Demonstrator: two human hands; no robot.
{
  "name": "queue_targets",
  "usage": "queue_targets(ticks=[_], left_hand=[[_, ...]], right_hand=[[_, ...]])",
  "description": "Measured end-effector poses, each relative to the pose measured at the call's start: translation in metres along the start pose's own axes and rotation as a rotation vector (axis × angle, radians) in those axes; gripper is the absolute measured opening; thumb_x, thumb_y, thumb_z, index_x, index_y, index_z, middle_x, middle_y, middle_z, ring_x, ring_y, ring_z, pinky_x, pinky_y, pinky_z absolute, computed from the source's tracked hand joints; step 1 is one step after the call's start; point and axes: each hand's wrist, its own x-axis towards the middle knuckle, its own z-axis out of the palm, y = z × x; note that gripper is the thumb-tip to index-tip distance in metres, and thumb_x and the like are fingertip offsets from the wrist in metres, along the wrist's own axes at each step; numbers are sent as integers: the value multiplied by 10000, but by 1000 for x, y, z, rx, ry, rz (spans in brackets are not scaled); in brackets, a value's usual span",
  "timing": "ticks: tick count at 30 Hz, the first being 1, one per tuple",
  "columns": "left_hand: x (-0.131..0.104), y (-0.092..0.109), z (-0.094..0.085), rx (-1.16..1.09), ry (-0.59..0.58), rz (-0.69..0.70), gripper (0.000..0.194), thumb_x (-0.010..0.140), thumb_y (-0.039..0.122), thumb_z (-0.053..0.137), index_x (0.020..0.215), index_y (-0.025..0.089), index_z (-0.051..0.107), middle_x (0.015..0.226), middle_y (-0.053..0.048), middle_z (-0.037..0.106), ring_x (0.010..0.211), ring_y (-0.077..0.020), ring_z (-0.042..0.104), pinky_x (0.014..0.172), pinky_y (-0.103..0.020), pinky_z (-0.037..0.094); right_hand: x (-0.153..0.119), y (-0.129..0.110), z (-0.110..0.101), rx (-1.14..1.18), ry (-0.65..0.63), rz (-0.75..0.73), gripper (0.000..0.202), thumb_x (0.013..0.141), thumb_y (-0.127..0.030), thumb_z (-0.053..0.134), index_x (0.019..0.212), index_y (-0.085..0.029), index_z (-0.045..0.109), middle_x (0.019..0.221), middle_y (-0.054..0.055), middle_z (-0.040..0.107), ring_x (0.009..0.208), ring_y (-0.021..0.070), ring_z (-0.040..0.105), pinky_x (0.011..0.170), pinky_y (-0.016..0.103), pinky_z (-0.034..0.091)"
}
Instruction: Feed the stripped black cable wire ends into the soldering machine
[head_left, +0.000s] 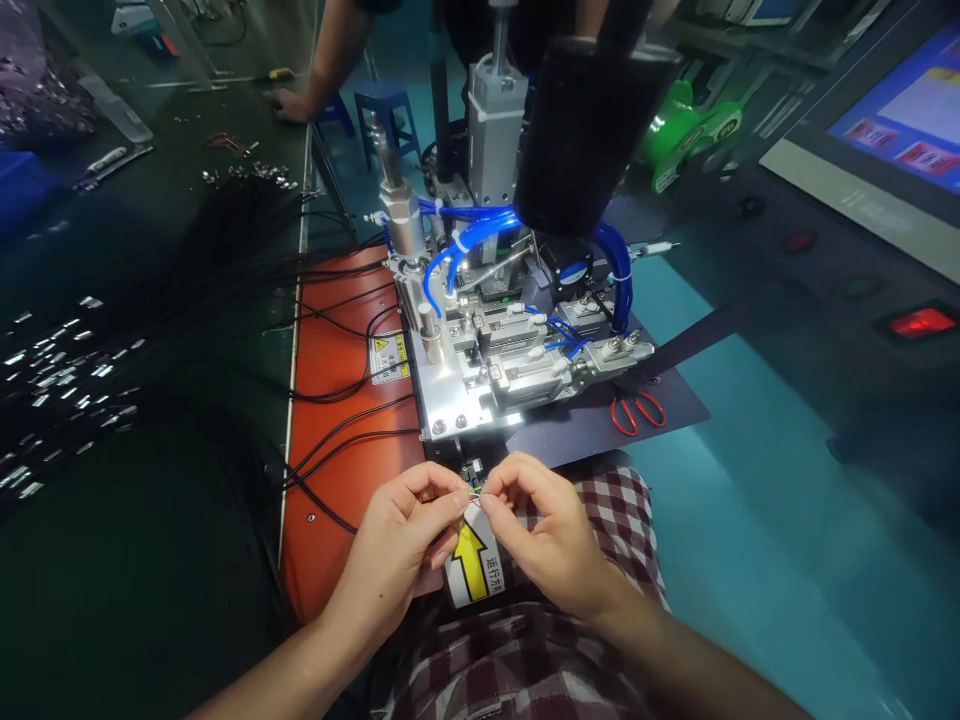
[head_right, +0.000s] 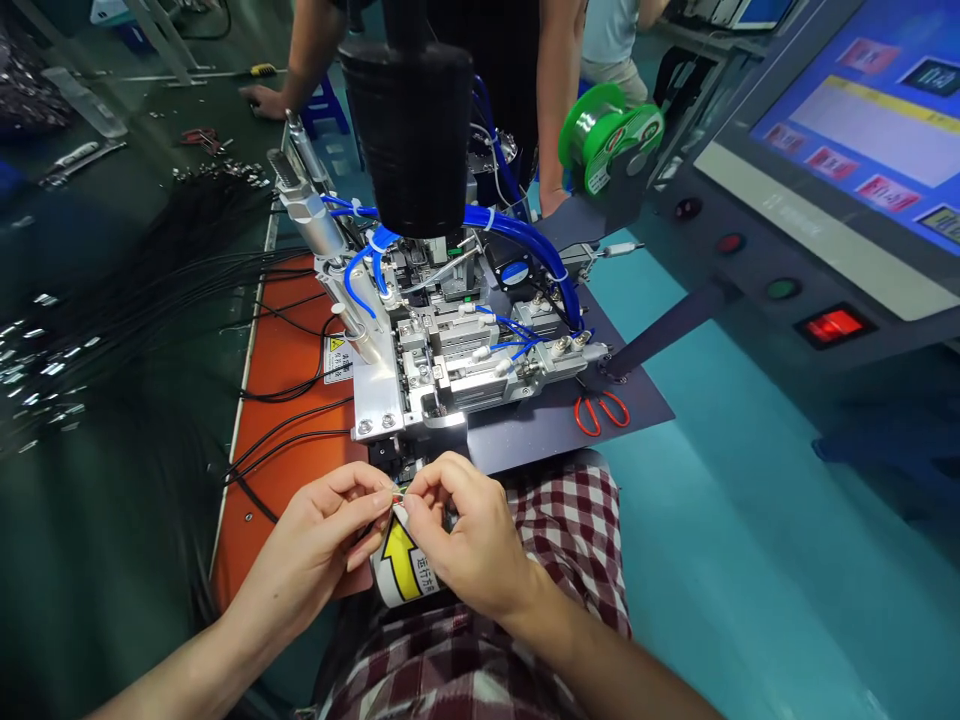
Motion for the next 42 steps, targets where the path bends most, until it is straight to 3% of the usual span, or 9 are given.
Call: queue_targets(ticks=[11, 17, 25, 31, 34, 38, 42], left_hand=[[1, -1, -1, -36, -36, 16, 161, 806, 334, 595, 801, 187, 530, 392, 97, 360, 362, -35, 214, 372, -151, 169], [2, 0, -2, 22, -31, -3, 207, 785, 375, 619, 813, 185, 541, 391, 99, 355, 354, -35, 220, 356, -147, 154], [1, 1, -1, 119, -45, -13, 208, 770, 371, 638, 785, 183, 553, 426, 105, 320, 394, -38, 216, 345, -126, 203], [1, 1, 0, 124, -11, -44, 202, 784, 376, 611, 789, 182, 551, 424, 102, 311, 400, -46, 188, 341, -138, 152], [1, 2, 0, 118, -6, -36, 200, 787, 374, 605, 784, 181, 555, 413, 99, 323, 388, -44, 201, 345, -141, 160], [1, 3, 2, 148, 27, -33, 200, 773, 366, 623, 778, 175, 561, 413, 92, 359, 384, -38, 240, 349, -127, 189], [1, 3, 3, 143, 33, -36, 213, 771, 379, 626, 790, 178, 559, 410, 92, 366, 381, -36, 249, 352, -124, 206]], right_hand=[[0, 9, 5, 192, -35, 203, 85, 834, -187, 538, 749, -180, 539, 697, -13, 507, 583, 106, 471, 545, 231, 400], [6, -3, -6, 43, -8, 85, 17, 809, -170, 562, 799, -173, 576, 725, 2, 536, 612, 117, 494, 560, 240, 399], [13, -11, -16, -110, -168, 1, 96, 813, -158, 524, 719, -169, 544, 708, -4, 510, 586, 108, 445, 554, 251, 359], [14, -1, -13, 170, -169, 250, 130, 838, -240, 518, 739, -165, 555, 657, -12, 497, 579, 108, 427, 529, 240, 350], [11, 4, -11, 197, -164, 308, 136, 823, -273, 547, 759, -156, 575, 625, -22, 478, 552, 103, 403, 500, 233, 330], [9, 1, -11, 68, -176, 211, 125, 835, -242, 531, 741, -165, 561, 607, -31, 467, 527, 97, 405, 486, 226, 334], [9, -9, -16, -360, -120, -202, 129, 851, -177, 496, 737, -160, 554, 689, 5, 550, 574, 113, 445, 555, 271, 328]])
